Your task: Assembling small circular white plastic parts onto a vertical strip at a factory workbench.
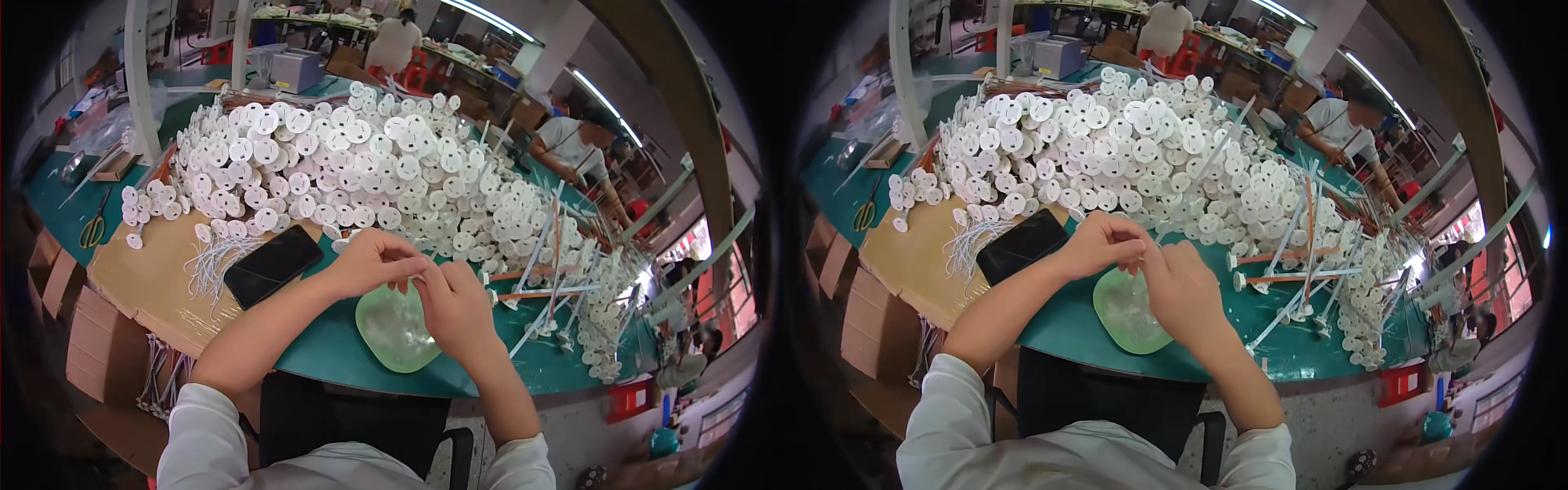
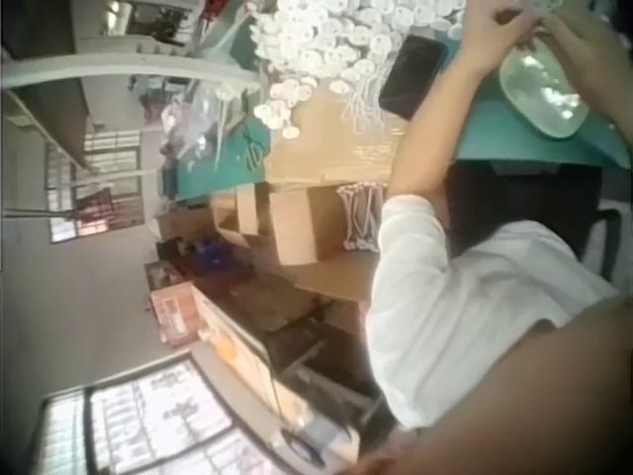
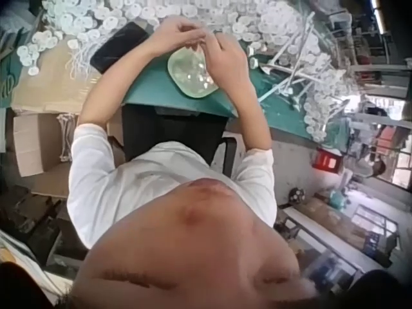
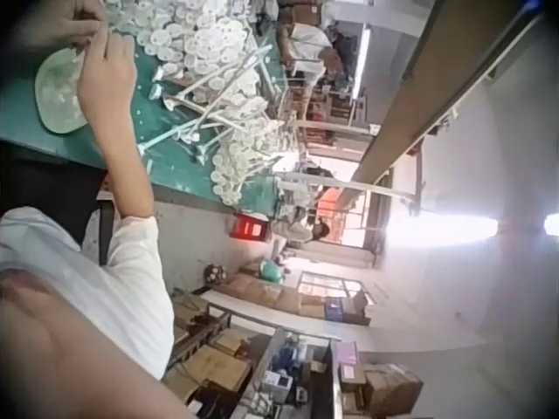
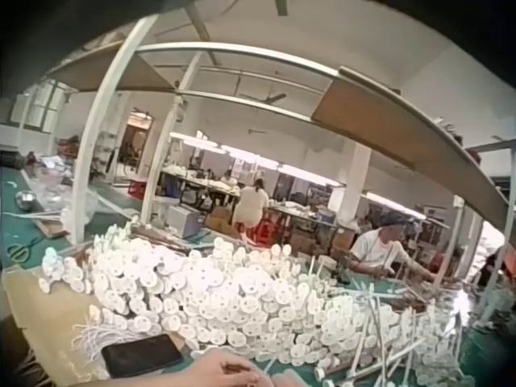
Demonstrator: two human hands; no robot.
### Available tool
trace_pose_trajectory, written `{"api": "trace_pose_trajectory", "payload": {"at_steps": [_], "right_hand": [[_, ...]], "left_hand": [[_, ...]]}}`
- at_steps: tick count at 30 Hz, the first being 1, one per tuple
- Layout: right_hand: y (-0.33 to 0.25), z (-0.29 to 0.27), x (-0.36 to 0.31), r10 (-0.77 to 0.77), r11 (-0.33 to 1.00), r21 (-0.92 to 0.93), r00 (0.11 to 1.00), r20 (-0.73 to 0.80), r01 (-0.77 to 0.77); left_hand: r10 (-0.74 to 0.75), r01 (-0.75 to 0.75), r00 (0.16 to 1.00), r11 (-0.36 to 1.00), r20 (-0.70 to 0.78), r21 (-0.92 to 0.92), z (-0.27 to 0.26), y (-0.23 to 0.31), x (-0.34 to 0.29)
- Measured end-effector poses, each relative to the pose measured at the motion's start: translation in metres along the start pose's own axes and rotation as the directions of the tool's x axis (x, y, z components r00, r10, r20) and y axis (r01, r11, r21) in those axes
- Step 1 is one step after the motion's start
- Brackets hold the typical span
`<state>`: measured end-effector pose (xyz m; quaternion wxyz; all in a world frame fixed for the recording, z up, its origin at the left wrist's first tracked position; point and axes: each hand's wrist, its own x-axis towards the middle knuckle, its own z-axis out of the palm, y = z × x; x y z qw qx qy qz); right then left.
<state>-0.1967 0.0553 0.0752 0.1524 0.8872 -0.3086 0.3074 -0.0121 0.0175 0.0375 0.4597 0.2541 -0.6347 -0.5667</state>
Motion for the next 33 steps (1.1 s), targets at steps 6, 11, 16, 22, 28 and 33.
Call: {"api": "trace_pose_trajectory", "payload": {"at_steps": [6, 11, 16, 22, 28, 33], "right_hand": [[0.018, 0.016, -0.010, 0.029, 0.995, 0.093, 1.000, -0.004, -0.028], [0.039, 0.024, -0.014, -0.038, 0.970, 0.229, 0.977, -0.208, 0.086], [0.041, 0.032, -0.018, -0.032, 0.959, 0.253, 0.934, -0.355, 0.129], [0.040, 0.037, -0.024, 0.022, 0.951, 0.296, 0.931, -0.364, 0.093], [0.040, 0.036, -0.028, 0.055, 0.934, 0.345, 0.915, -0.400, 0.094], [0.040, 0.031, -0.032, 0.036, 0.933, 0.342, 0.920, -0.390, 0.108]], "left_hand": [[-0.058, 0.052, 0.997, 0.989, -0.043, -0.135, 0.008, -0.014, 0.003], [-0.167, 0.154, 0.986, 0.904, 0.001, -0.399, 0.010, -0.025, 0.003], [-0.167, 0.143, 0.986, 0.874, -0.010, -0.464, 0.020, -0.034, 0.001], [-0.204, 0.187, 0.979, 0.880, 0.008, -0.436, 0.018, -0.028, 0.002], [-0.144, 0.137, 0.989, 0.861, 0.024, -0.489, 0.014, -0.023, -0.001], [-0.146, 0.157, 0.987, 0.860, 0.060, -0.485, 0.017, -0.023, -0.003]]}}
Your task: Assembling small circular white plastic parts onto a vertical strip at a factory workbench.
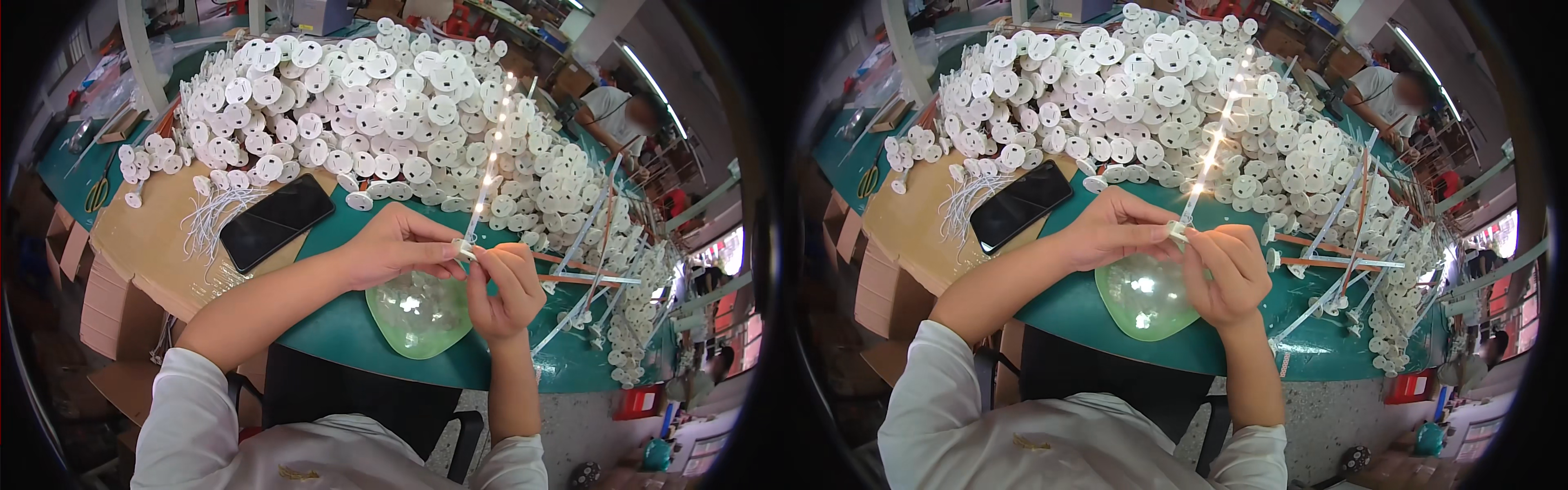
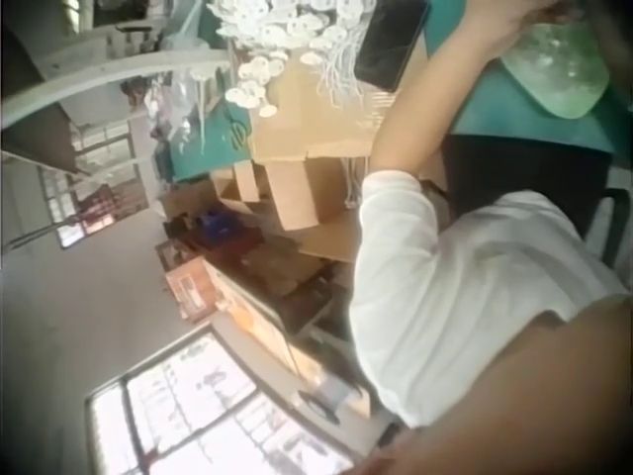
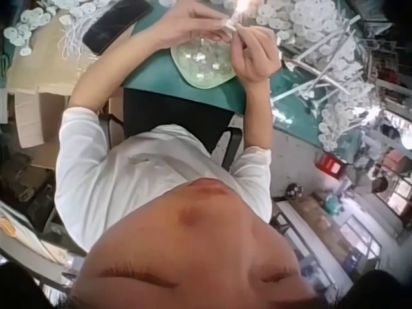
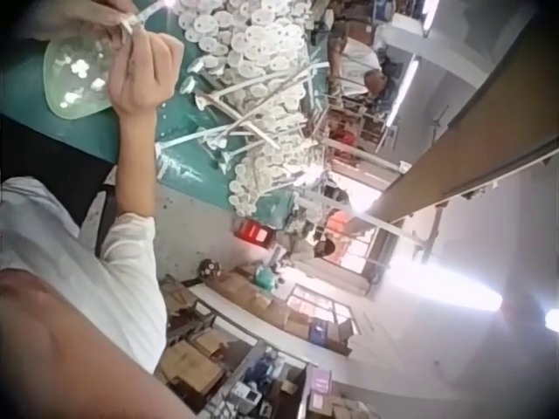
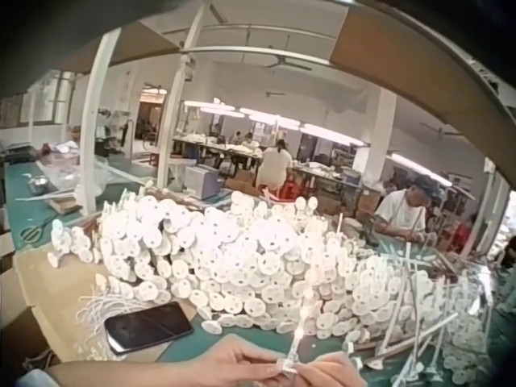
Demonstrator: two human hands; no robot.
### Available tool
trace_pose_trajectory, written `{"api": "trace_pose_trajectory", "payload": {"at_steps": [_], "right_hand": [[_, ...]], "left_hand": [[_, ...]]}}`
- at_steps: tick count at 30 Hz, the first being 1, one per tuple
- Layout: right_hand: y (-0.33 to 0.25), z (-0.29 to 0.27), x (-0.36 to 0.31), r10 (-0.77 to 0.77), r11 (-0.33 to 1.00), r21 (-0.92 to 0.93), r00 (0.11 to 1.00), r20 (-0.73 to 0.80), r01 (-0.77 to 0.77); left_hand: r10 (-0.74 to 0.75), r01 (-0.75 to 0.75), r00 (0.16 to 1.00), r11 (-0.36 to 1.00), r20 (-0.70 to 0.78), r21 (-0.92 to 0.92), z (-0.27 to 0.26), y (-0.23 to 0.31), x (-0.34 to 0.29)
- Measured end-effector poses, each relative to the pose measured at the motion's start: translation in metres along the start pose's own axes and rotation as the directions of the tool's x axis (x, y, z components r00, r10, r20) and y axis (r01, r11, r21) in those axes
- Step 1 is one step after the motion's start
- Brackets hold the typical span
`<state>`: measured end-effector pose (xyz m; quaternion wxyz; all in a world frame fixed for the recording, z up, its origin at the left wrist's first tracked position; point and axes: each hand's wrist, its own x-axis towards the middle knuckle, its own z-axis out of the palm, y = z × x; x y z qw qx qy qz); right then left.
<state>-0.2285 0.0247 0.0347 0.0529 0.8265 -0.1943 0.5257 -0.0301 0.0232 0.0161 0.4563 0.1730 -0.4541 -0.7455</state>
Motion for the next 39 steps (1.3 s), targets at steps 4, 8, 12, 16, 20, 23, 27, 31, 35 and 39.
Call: {"api": "trace_pose_trajectory", "payload": {"at_steps": [4, 8, 12, 16, 20, 23, 27, 31, 35, 39], "right_hand": [[-0.001, -0.001, 0.000, -0.017, 1.000, -0.012, 1.000, 0.002, 0.017], [0.002, -0.001, -0.002, -0.058, 0.998, -0.038, 0.998, -0.026, 0.057], [-0.002, -0.001, -0.001, -0.050, 0.998, -0.033, 0.999, -0.013, 0.050], [0.000, 0.002, -0.003, -0.026, 1.000, 0.005, 0.999, -0.028, 0.026], [-0.006, 0.000, -0.004, 0.048, 0.997, 0.064, 0.997, -0.053, -0.045], [-0.010, 0.004, -0.002, 0.057, 0.998, 0.035, 0.988, -0.141, -0.052], [-0.009, 0.002, -0.009, 0.145, 0.986, 0.109, 0.962, -0.232, -0.123], [-0.008, 0.001, -0.008, -0.035, 0.992, -0.123, 0.992, -0.124, 0.019], [-0.009, 0.009, -0.007, -0.011, 0.979, -0.204, 0.991, -0.131, -0.016], [-0.009, 0.012, -0.007, 0.001, 0.976, -0.214, 0.989, -0.151, -0.033]], "left_hand": [[0.016, -0.015, 0.999, 1.000, 0.033, -0.021, -0.002, -0.001, 0.000], [0.004, -0.003, 0.998, 1.000, 0.068, -0.010, -0.001, 0.002, 0.001], [0.031, -0.035, 0.996, 0.998, 0.086, 0.051, -0.001, 0.003, 0.000], [0.015, -0.024, 0.997, 0.994, 0.073, 0.110, 0.000, 0.002, 0.000], [0.045, -0.054, 0.997, 0.991, 0.067, 0.125, 0.008, 0.001, -0.002], [0.076, -0.087, 0.994, 0.985, 0.082, 0.148, 0.010, 0.004, -0.003], [0.184, -0.191, 0.981, 0.962, 0.053, 0.196, 0.015, -0.001, -0.005], [0.223, -0.220, 0.975, 0.961, 0.006, 0.169, 0.013, -0.008, 0.002], [0.218, -0.216, 0.976, 0.968, -0.008, 0.127, 0.012, -0.005, 0.000], [0.227, -0.225, 0.974, 0.960, 0.004, 0.166, 0.007, -0.011, 0.000]]}}
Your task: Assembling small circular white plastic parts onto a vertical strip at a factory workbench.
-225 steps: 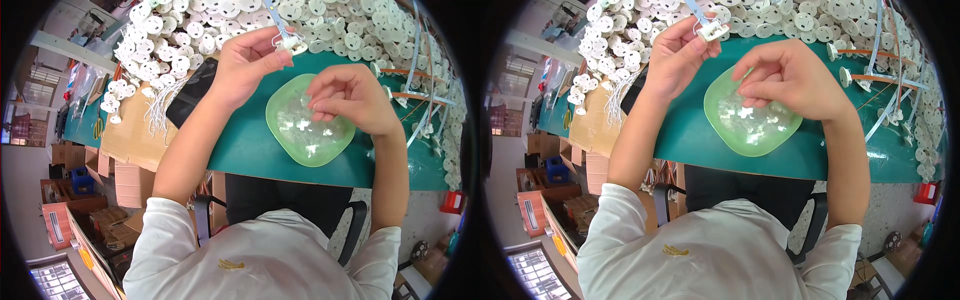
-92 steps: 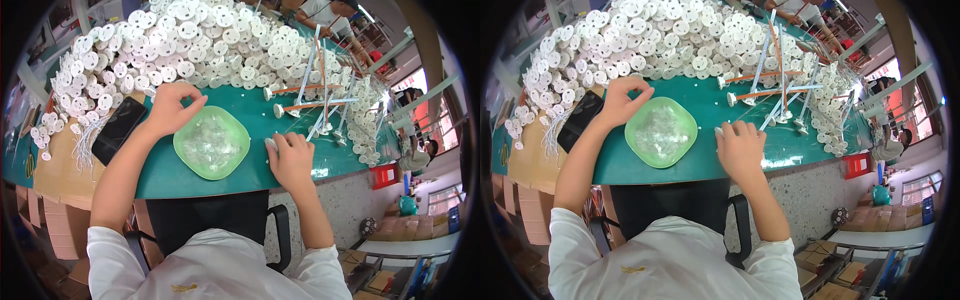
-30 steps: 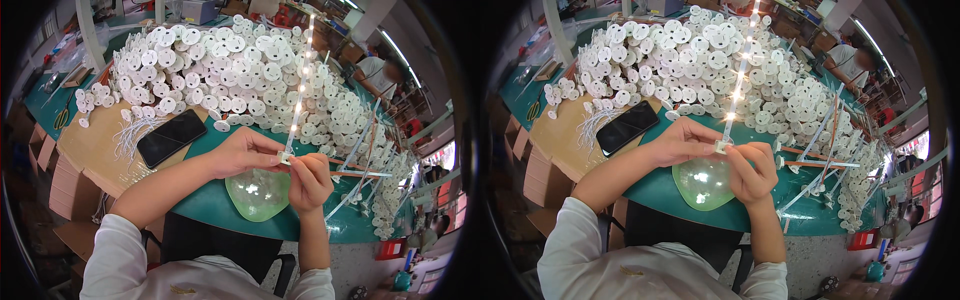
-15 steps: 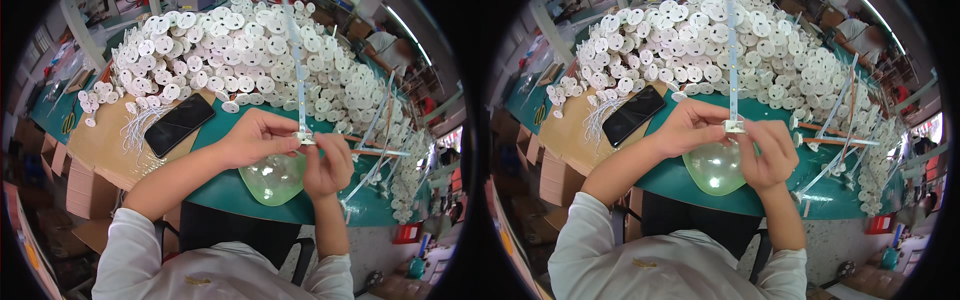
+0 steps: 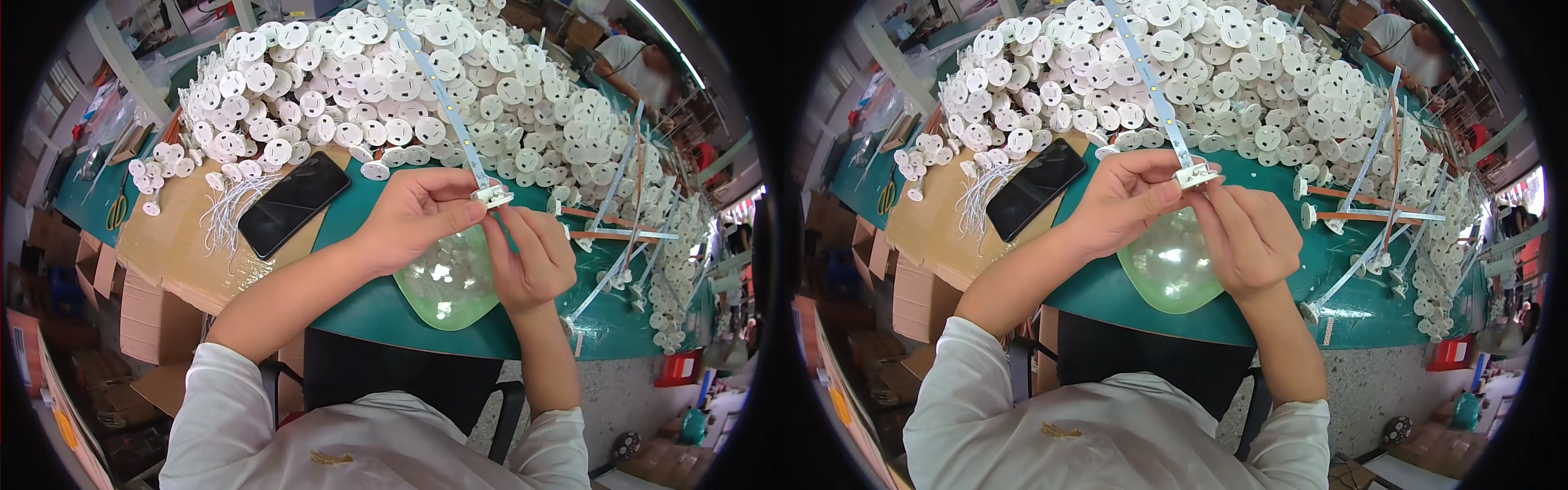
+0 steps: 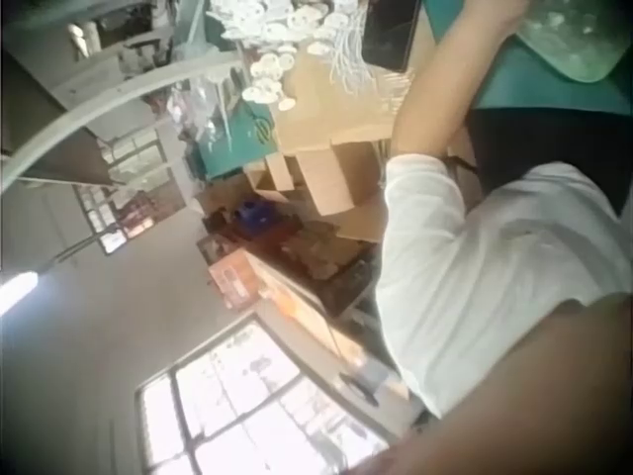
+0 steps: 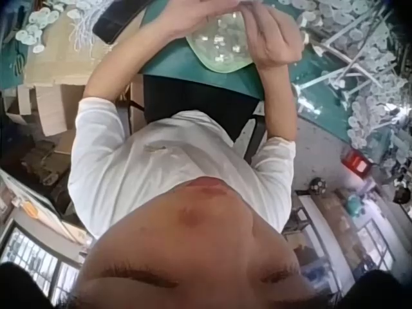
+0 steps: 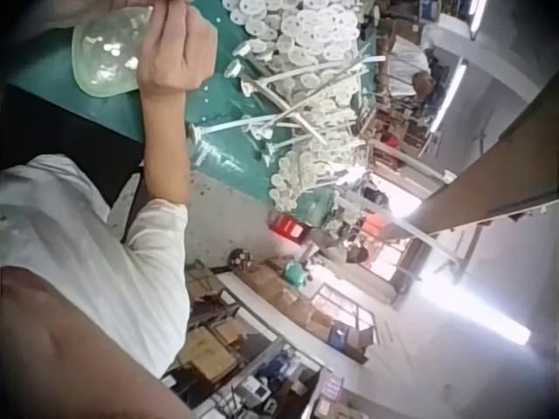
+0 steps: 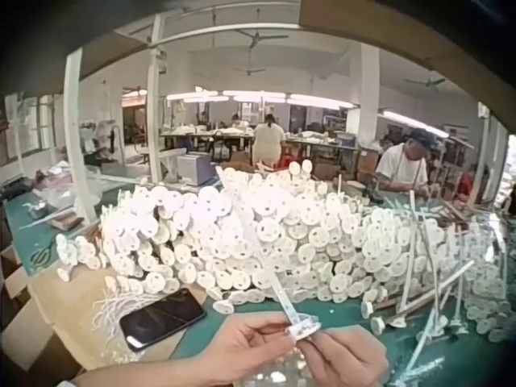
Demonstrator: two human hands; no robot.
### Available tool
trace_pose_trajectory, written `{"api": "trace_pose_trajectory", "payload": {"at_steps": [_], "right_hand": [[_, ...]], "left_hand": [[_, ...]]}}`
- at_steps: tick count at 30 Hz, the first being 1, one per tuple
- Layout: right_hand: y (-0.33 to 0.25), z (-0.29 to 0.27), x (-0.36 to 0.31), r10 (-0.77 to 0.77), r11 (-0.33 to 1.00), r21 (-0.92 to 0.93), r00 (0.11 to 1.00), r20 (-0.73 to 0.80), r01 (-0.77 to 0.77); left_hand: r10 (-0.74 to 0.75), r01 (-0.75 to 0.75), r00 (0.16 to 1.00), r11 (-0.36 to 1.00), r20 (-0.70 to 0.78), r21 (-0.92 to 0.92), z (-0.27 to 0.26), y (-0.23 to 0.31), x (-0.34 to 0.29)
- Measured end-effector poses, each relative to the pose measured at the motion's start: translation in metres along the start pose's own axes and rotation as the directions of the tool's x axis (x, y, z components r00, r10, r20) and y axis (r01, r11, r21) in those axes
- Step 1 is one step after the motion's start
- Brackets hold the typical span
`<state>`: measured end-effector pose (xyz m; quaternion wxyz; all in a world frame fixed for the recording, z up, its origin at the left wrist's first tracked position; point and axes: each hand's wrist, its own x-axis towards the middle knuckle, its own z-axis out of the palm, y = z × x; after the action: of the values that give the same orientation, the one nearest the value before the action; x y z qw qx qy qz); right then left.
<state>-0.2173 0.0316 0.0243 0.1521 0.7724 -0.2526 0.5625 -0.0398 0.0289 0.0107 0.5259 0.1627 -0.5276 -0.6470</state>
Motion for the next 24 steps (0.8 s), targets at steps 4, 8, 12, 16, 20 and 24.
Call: {"api": "trace_pose_trajectory", "payload": {"at_steps": [4, 8, 12, 16, 20, 24], "right_hand": [[-0.002, -0.002, 0.002, 0.097, 0.993, 0.064, 0.995, 0.029, -0.099], [0.002, -0.003, 0.000, 0.189, 0.972, 0.139, 0.982, 0.012, -0.189], [0.000, -0.011, 0.000, 0.266, 0.953, 0.136, 0.962, 0.057, -0.272], [-0.001, -0.011, 0.001, 0.186, 0.966, 0.169, 0.980, 0.063, -0.195], [-0.003, -0.007, 0.002, 0.093, 0.986, 0.135, 0.994, 0.057, -0.100], [-0.003, -0.009, 0.001, 0.098, 0.987, 0.122, 0.992, 0.079, -0.107]], "left_hand": [[-0.010, 0.009, 1.000, 0.997, -0.010, -0.074, 0.002, 0.003, 0.000], [0.055, -0.049, 0.998, 0.981, 0.028, -0.189, 0.000, 0.004, 0.001], [0.092, -0.074, 0.992, 0.976, 0.081, -0.207, 0.002, 0.005, 0.002], [0.093, -0.078, 0.993, 0.979, 0.069, -0.188, 0.005, 0.002, 0.000], [0.063, -0.047, 0.993, 0.987, 0.104, -0.151, 0.005, 0.001, 0.000], [0.029, -0.025, 0.994, 0.999, 0.108, -0.035, 0.002, -0.004, 0.002]]}}
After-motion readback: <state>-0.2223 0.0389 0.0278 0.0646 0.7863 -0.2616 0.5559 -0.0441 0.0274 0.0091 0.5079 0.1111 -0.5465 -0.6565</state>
